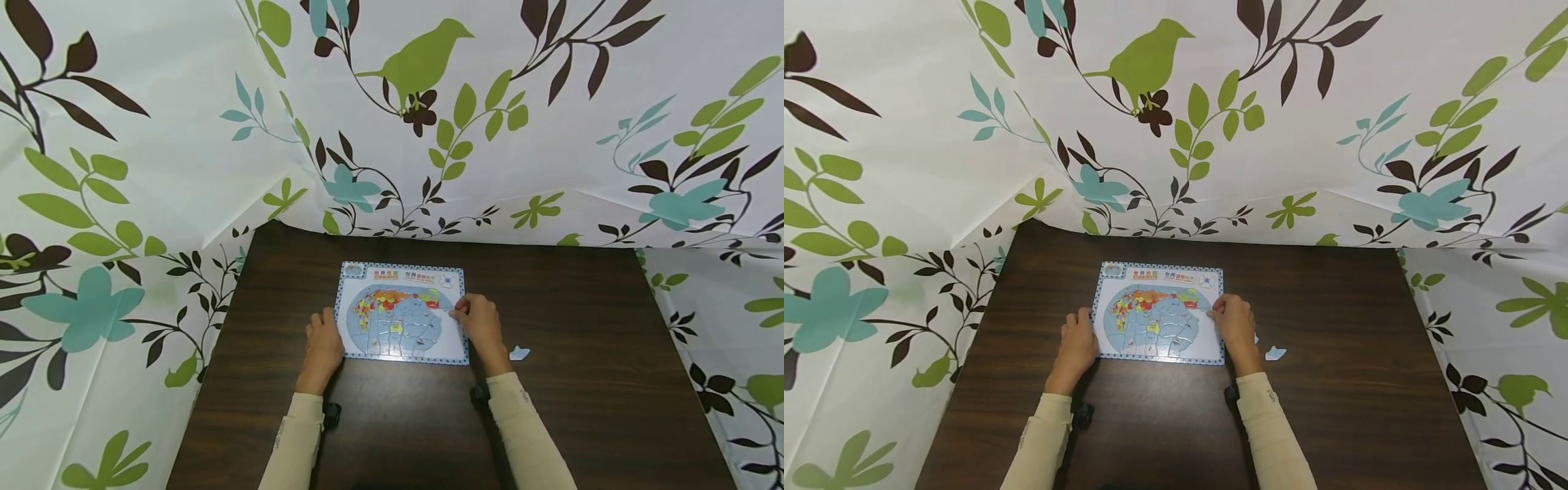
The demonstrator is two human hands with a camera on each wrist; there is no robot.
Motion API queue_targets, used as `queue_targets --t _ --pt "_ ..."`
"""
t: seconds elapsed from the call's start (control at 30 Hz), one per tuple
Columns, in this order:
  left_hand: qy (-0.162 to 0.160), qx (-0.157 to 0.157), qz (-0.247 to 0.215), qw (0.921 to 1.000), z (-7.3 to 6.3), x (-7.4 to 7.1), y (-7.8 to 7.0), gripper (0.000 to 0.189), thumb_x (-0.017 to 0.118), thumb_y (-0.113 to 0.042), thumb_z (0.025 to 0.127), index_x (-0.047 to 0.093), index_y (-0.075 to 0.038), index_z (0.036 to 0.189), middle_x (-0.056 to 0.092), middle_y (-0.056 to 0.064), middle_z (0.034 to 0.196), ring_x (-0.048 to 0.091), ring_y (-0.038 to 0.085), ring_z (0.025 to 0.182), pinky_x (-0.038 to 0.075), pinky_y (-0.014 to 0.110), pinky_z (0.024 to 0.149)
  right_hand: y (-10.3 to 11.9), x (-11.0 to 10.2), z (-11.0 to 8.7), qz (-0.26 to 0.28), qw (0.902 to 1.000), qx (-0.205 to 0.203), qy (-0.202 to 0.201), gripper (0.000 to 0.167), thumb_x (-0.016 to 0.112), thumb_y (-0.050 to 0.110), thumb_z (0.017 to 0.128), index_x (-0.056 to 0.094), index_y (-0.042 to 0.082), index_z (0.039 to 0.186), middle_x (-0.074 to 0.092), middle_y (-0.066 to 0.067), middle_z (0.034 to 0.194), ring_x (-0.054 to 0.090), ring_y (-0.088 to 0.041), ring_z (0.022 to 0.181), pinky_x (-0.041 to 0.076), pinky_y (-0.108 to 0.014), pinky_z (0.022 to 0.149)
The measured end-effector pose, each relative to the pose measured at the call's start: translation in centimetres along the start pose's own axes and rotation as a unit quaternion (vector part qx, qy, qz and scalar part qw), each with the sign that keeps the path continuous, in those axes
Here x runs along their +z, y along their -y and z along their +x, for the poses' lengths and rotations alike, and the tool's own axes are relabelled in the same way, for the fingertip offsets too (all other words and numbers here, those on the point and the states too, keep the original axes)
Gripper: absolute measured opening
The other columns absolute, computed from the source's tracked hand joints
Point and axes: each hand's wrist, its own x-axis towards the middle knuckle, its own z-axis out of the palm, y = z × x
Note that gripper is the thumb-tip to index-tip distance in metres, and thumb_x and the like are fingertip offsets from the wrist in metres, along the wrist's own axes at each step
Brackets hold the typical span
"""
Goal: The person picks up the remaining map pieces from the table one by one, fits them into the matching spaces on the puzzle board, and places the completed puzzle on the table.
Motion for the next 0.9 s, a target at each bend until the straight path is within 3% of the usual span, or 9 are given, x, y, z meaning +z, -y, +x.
queue_targets --t 0.23,0.53,0.77,0.9 --pt "0.0 0.0 -0.012 0.9999 -0.2 0.1 0.0 0.041 0.043 -0.009 0.112 0.038 -0.003 0.153 0.04 0.027 0.14 0.039 0.044 0.127 0.044 0.063 0.104 -0.3 -0.4 0.0 -0.014 0.9997 -0.019 -0.012 0.013 0.083 0.017 0.095 0.076 0.007 0.099 0.071 -0.01 0.091 0.061 -0.024 0.078 0.044 -0.035 0.067" --pt "-0.007 0.013 -0.007 0.9999 0.1 0.2 0.4 0.042 0.045 -0.005 0.11 0.038 -0.002 0.151 0.039 0.027 0.139 0.038 0.046 0.127 0.044 0.063 0.103 -1.9 -3.1 -0.8 -0.001 0.9988 -0.029 -0.039 0.025 0.079 0.021 0.099 0.078 0.005 0.117 0.078 -0.012 0.103 0.064 -0.024 0.073 0.047 -0.037 0.065" --pt "0.002 0.005 -0.018 0.9998 0.1 0.3 0.5 0.043 0.043 -0.014 0.113 0.036 -0.005 0.154 0.037 0.023 0.14 0.036 0.043 0.13 0.043 0.063 0.105 -4.2 -4.9 -1.5 -0.02 0.9986 -0.019 -0.045 0.032 0.079 0.023 0.099 0.075 0.003 0.124 0.079 -0.018 0.113 0.073 -0.035 0.092 0.056 -0.055 0.082" --pt "-0.007 0.016 -0.012 0.9998 0.1 0.4 0.5 0.042 0.046 -0.011 0.112 0.038 -0.004 0.152 0.039 0.025 0.138 0.038 0.045 0.129 0.044 0.063 0.104 -4.9 -5.5 -2.0 -0.029 0.9989 0.001 -0.038 0.036 0.079 0.023 0.099 0.073 0.001 0.127 0.077 -0.022 0.119 0.072 -0.038 0.098 0.055 -0.057 0.085"
